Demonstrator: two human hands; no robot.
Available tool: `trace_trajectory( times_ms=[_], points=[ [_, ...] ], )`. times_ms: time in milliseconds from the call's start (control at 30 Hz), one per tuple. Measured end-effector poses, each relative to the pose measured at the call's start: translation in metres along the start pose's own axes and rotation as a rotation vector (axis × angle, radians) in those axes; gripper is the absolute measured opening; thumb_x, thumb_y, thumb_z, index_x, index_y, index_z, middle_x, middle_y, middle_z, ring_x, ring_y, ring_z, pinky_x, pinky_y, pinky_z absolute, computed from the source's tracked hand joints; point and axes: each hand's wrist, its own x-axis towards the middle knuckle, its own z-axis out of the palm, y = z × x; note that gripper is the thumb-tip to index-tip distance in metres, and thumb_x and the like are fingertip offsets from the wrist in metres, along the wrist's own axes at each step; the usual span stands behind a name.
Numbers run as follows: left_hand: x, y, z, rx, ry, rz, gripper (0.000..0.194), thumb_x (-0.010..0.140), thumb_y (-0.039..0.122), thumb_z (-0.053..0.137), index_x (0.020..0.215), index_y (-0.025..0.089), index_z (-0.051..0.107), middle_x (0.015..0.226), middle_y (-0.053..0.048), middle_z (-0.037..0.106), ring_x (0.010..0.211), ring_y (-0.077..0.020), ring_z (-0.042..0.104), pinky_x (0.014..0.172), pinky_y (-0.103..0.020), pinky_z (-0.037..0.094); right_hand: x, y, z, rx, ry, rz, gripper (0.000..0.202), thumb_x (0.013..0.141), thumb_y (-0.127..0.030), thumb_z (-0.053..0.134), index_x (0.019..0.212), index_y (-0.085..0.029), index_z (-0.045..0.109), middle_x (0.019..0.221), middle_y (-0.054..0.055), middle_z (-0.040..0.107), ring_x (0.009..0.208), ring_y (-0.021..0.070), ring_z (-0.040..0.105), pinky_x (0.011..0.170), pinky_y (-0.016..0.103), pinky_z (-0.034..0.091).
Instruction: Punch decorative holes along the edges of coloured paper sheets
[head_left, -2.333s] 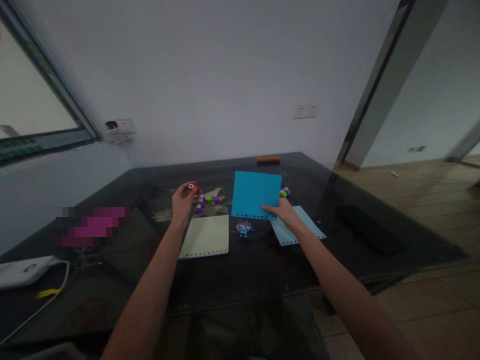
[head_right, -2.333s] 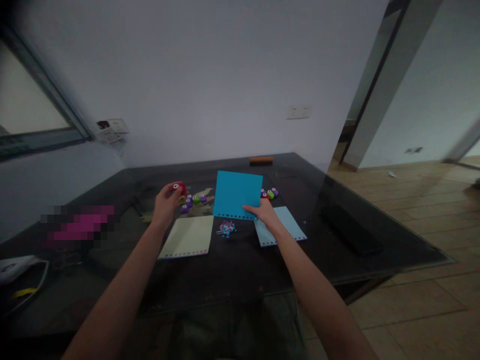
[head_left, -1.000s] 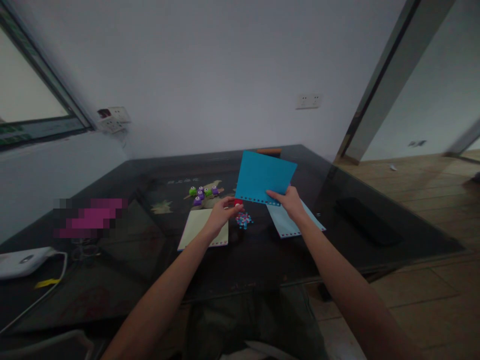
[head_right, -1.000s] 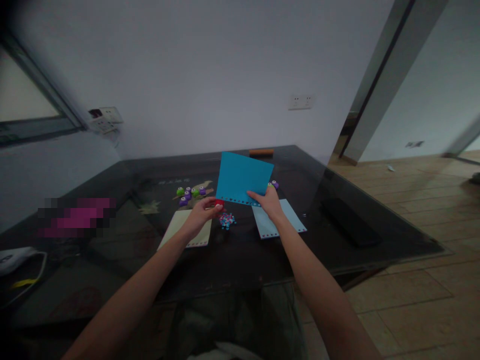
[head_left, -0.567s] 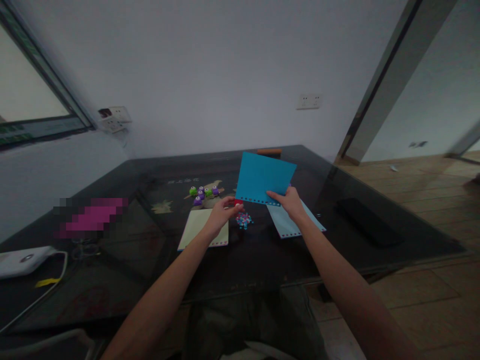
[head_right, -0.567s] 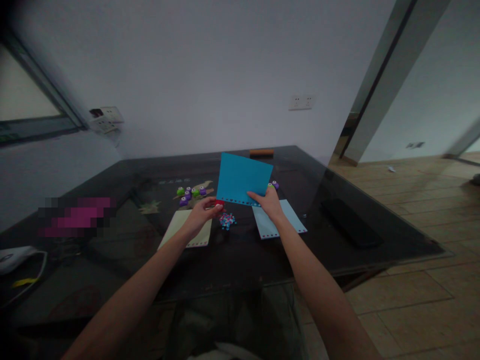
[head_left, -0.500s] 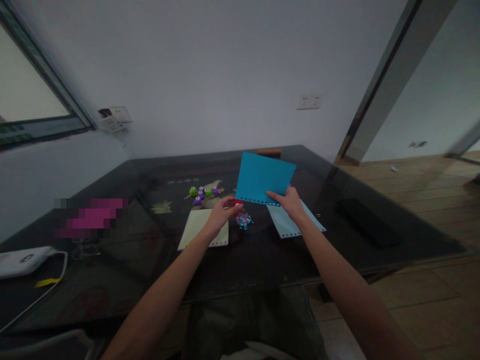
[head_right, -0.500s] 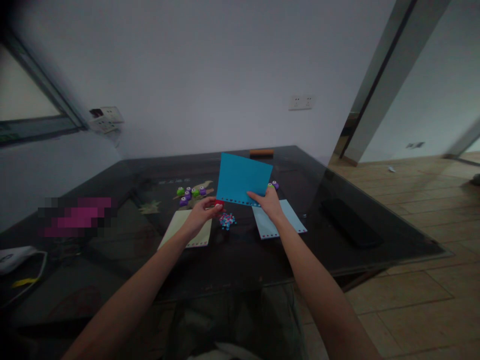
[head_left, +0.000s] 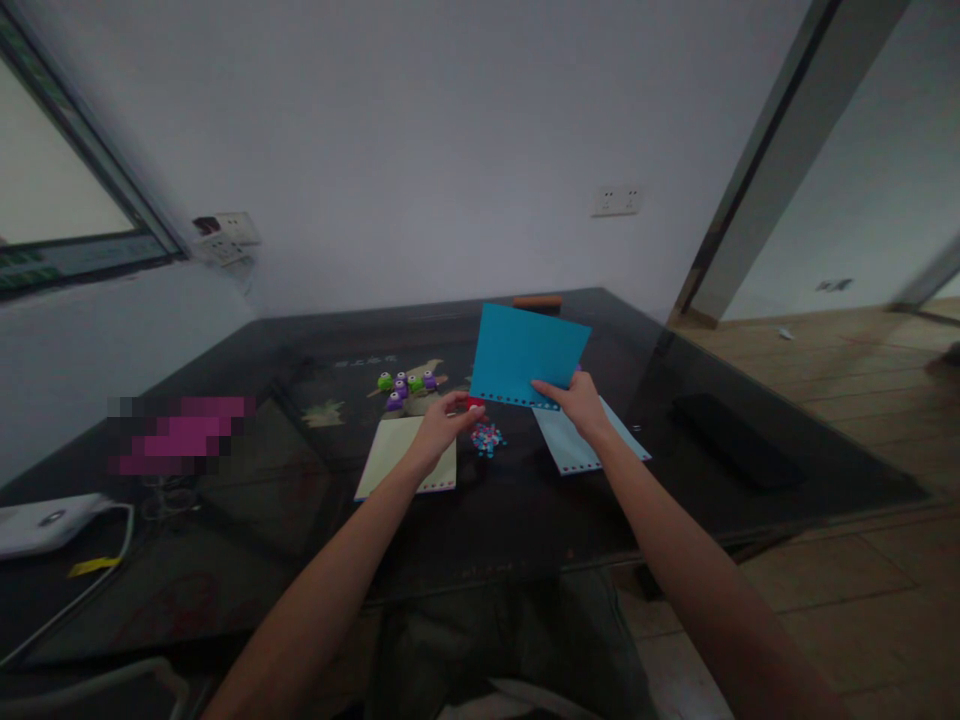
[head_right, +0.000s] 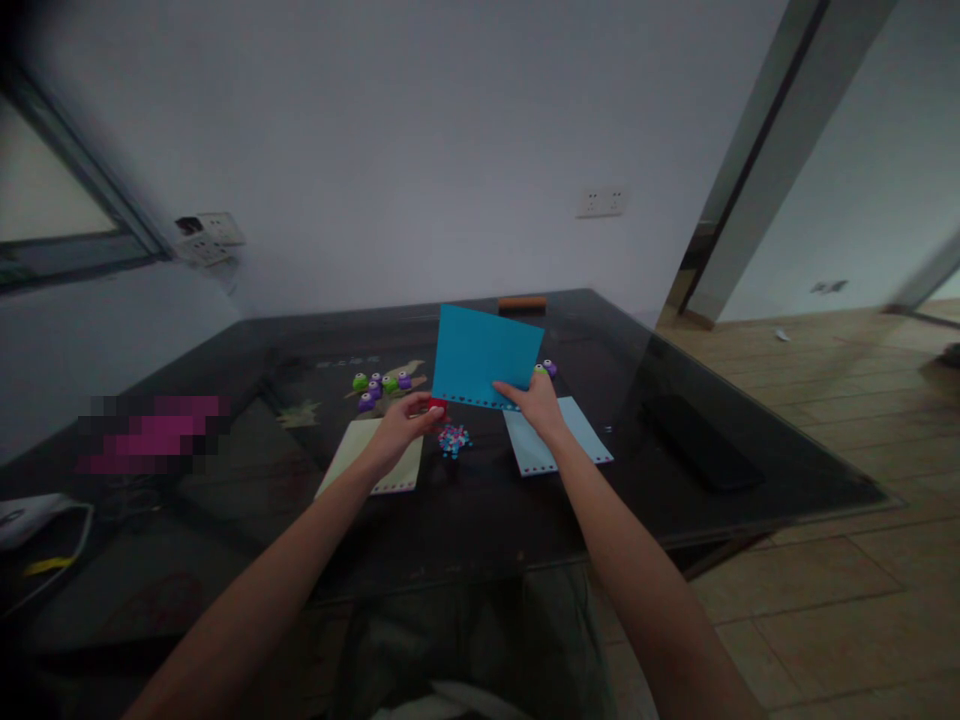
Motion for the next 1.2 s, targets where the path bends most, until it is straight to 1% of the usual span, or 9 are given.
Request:
trace_trajectory(
  times_ms=[200, 400, 533, 700, 867, 1033, 1200],
  points=[
    [-0.0015, 0.0029, 0.0008, 0.003, 0.012, -0.004, 0.029, 0.068, 0.033, 0.068, 0.090, 0.016, 0.059, 0.089, -0.006, 0.064, 0.075, -0.0159, 0.064, 0.069, -0.029, 0.050, -0.0010, -0.0024, -0.0008, -0.025, -0.008, -0.004, 0.049, 0.063, -0.041, 0.070, 0.105, -0.018, 0.061, 0.097, 0.009, 0.067, 0.096, 0.0298, 0.059, 0.084, 0.042, 0.048],
    [-0.0023, 0.0063, 0.0017, -0.003, 0.029, -0.030, 0.029, 0.068, 0.033, 0.068, 0.090, 0.016, 0.060, 0.088, -0.006, 0.066, 0.065, -0.0132, 0.062, 0.066, -0.028, 0.049, -0.0027, -0.0046, -0.0016, -0.087, -0.049, -0.041, 0.042, 0.066, -0.042, 0.067, 0.100, -0.017, 0.064, 0.097, 0.010, 0.066, 0.093, 0.0282, 0.060, 0.084, 0.041, 0.047],
    [-0.0013, 0.0046, 0.0007, -0.049, 0.009, -0.031, 0.030, 0.067, 0.032, 0.069, 0.090, 0.015, 0.061, 0.089, -0.007, 0.066, 0.068, -0.0135, 0.061, 0.069, -0.028, 0.049, -0.0024, -0.0037, -0.0023, -0.122, -0.059, -0.046, 0.040, 0.066, -0.043, 0.067, 0.095, -0.016, 0.066, 0.094, 0.010, 0.067, 0.091, 0.0287, 0.061, 0.084, 0.043, 0.047],
    [-0.0004, 0.0003, -0.0018, -0.109, -0.036, -0.049, 0.034, 0.067, 0.030, 0.070, 0.097, 0.015, 0.061, 0.095, -0.008, 0.066, 0.075, -0.0139, 0.062, 0.075, -0.029, 0.048, -0.0005, -0.0012, -0.0035, -0.124, -0.048, -0.085, 0.045, 0.065, -0.045, 0.067, 0.098, -0.015, 0.065, 0.093, 0.011, 0.067, 0.088, 0.0286, 0.061, 0.081, 0.044, 0.048],
    [0.0000, -0.0018, -0.0037, -0.140, -0.059, -0.064, 0.036, 0.069, 0.030, 0.069, 0.099, 0.013, 0.060, 0.098, -0.010, 0.065, 0.078, -0.0153, 0.064, 0.077, -0.030, 0.048, -0.0009, -0.0033, -0.0035, -0.157, -0.028, -0.115, 0.037, 0.066, -0.043, 0.067, 0.093, -0.017, 0.066, 0.093, 0.010, 0.067, 0.083, 0.0273, 0.062, 0.078, 0.042, 0.049],
    [0.0006, -0.0020, -0.0039, -0.130, -0.062, -0.077, 0.035, 0.069, 0.031, 0.069, 0.098, 0.013, 0.060, 0.098, -0.010, 0.066, 0.076, -0.0154, 0.064, 0.074, -0.029, 0.049, -0.0017, -0.0061, -0.0032, -0.181, -0.023, -0.171, 0.030, 0.069, -0.040, 0.065, 0.086, -0.017, 0.067, 0.089, 0.010, 0.068, 0.080, 0.0263, 0.063, 0.077, 0.040, 0.049],
    [-0.0001, 0.0005, -0.0026, -0.100, -0.023, -0.094, 0.034, 0.070, 0.032, 0.069, 0.097, 0.013, 0.060, 0.095, -0.009, 0.067, 0.073, -0.0147, 0.064, 0.070, -0.028, 0.049, -0.0022, -0.0066, -0.0031, -0.241, -0.028, -0.156, 0.028, 0.069, -0.039, 0.065, 0.084, -0.016, 0.067, 0.084, 0.010, 0.068, 0.076, 0.0257, 0.063, 0.075, 0.039, 0.049]
  ],
)
